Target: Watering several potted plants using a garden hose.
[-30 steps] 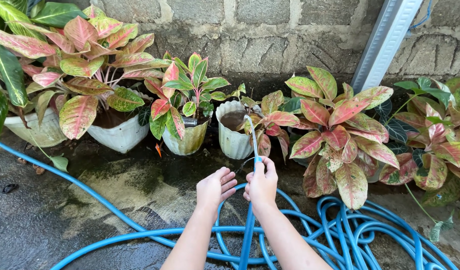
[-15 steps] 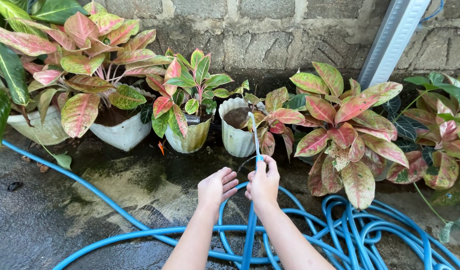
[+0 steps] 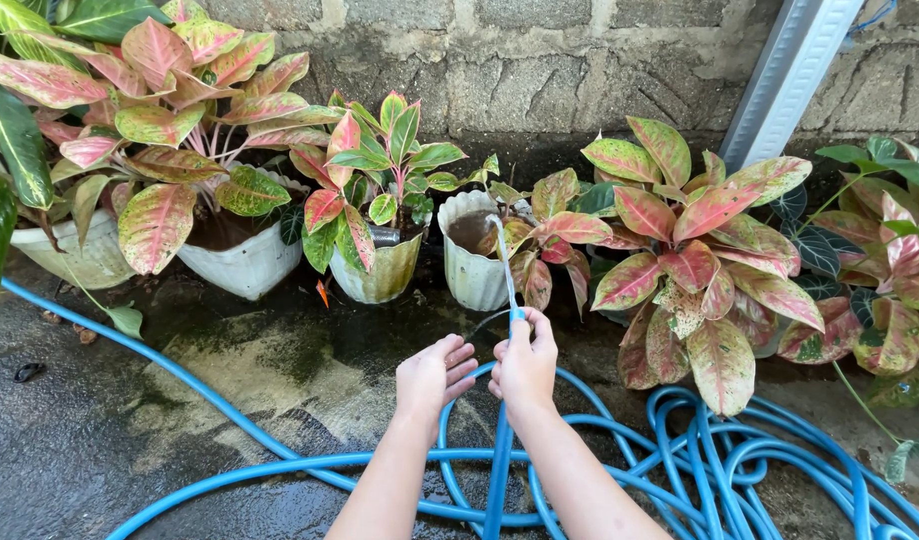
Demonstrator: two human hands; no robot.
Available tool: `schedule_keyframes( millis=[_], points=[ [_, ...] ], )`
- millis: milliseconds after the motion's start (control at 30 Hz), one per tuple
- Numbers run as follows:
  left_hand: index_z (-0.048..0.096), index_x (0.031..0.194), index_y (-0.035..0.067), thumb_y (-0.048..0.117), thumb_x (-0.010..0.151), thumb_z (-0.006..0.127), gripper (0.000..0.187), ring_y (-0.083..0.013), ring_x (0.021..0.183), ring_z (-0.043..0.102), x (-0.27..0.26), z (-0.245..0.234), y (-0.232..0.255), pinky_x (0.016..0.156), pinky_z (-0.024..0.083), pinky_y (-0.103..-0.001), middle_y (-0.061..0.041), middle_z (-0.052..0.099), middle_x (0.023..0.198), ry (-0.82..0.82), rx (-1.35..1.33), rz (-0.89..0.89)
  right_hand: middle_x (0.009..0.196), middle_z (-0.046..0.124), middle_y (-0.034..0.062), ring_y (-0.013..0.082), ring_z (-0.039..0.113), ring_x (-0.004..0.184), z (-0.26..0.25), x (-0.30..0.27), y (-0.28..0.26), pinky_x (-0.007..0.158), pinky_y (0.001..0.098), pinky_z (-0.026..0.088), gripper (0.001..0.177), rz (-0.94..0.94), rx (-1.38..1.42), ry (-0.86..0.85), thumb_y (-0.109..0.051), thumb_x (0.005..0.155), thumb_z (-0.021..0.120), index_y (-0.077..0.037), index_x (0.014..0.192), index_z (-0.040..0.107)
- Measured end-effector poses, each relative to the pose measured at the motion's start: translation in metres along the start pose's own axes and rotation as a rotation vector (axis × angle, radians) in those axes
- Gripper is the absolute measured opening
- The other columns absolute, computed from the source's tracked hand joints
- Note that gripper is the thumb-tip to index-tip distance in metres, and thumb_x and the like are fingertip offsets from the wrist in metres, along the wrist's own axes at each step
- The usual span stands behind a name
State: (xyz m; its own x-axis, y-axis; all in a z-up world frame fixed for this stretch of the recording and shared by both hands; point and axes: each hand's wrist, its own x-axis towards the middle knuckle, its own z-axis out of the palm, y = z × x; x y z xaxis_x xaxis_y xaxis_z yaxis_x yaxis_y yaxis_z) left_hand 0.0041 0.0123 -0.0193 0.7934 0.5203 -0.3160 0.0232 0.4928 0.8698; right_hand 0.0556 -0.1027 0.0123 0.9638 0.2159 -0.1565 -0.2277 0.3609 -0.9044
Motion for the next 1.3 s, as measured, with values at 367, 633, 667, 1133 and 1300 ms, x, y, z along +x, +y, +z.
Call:
schedule_keyframes(
  millis=[367, 633, 667, 1133, 1300],
  points=[
    [0.074, 0.118, 0.010, 0.038, 0.094, 0.061, 0.040, -0.0176, 0.089, 0.070, 0.009, -0.002, -0.006, 0.081, 0.057, -0.038, -0.002, 0.079, 0.110, 0.083, 0.380, -0.125, 0.062, 0.046, 0.0014, 0.0086, 0.033, 0.038, -0.001, -0.004, -0.006, 0.033, 0.0279, 0.025, 0.021, 0.031, -0.036, -0.025, -0.032, 0.105, 0.046, -0.020, 0.122, 0.050],
    [0.073, 0.111, 0.009, 0.044, 0.094, 0.061, 0.040, -0.0173, 0.075, 0.061, 0.007, 0.007, -0.005, 0.070, 0.054, -0.041, 0.000, 0.071, 0.094, 0.060, 0.519, -0.126, 0.062, 0.046, 0.0018, 0.0099, 0.034, 0.038, -0.012, -0.003, -0.014, 0.033, 0.0286, 0.026, 0.020, 0.007, -0.060, -0.013, -0.031, 0.105, 0.046, -0.021, 0.121, 0.051],
    [0.075, 0.109, 0.007, 0.045, 0.094, 0.061, 0.043, -0.0175, 0.074, 0.061, 0.007, 0.008, -0.006, 0.067, 0.054, -0.041, -0.002, 0.071, 0.091, 0.059, 0.569, -0.105, 0.061, 0.045, 0.0018, 0.0102, 0.034, 0.037, -0.013, -0.002, -0.015, 0.033, 0.0290, 0.027, 0.019, 0.010, -0.056, -0.008, -0.031, 0.104, 0.046, -0.021, 0.120, 0.051],
    [0.076, 0.117, 0.010, 0.044, 0.090, 0.067, 0.045, -0.0243, 0.076, 0.074, -0.016, 0.013, 0.004, 0.063, 0.057, -0.038, -0.013, 0.079, 0.095, 0.150, 0.731, -0.030, 0.061, 0.044, 0.0016, 0.0103, 0.033, 0.037, -0.012, -0.008, -0.028, 0.033, 0.0293, 0.026, 0.019, -0.009, -0.066, -0.019, -0.033, 0.105, 0.047, -0.020, 0.118, 0.052],
    [0.076, 0.117, 0.010, 0.044, 0.090, 0.068, 0.045, -0.0205, 0.072, 0.073, -0.016, 0.017, -0.001, 0.061, 0.057, -0.036, -0.009, 0.077, 0.093, 0.152, 0.723, -0.002, 0.061, 0.045, 0.0021, 0.0104, 0.032, 0.037, -0.014, -0.002, -0.027, 0.034, 0.0299, 0.027, 0.020, -0.036, -0.064, -0.009, -0.033, 0.106, 0.044, -0.019, 0.119, 0.051]
  ],
)
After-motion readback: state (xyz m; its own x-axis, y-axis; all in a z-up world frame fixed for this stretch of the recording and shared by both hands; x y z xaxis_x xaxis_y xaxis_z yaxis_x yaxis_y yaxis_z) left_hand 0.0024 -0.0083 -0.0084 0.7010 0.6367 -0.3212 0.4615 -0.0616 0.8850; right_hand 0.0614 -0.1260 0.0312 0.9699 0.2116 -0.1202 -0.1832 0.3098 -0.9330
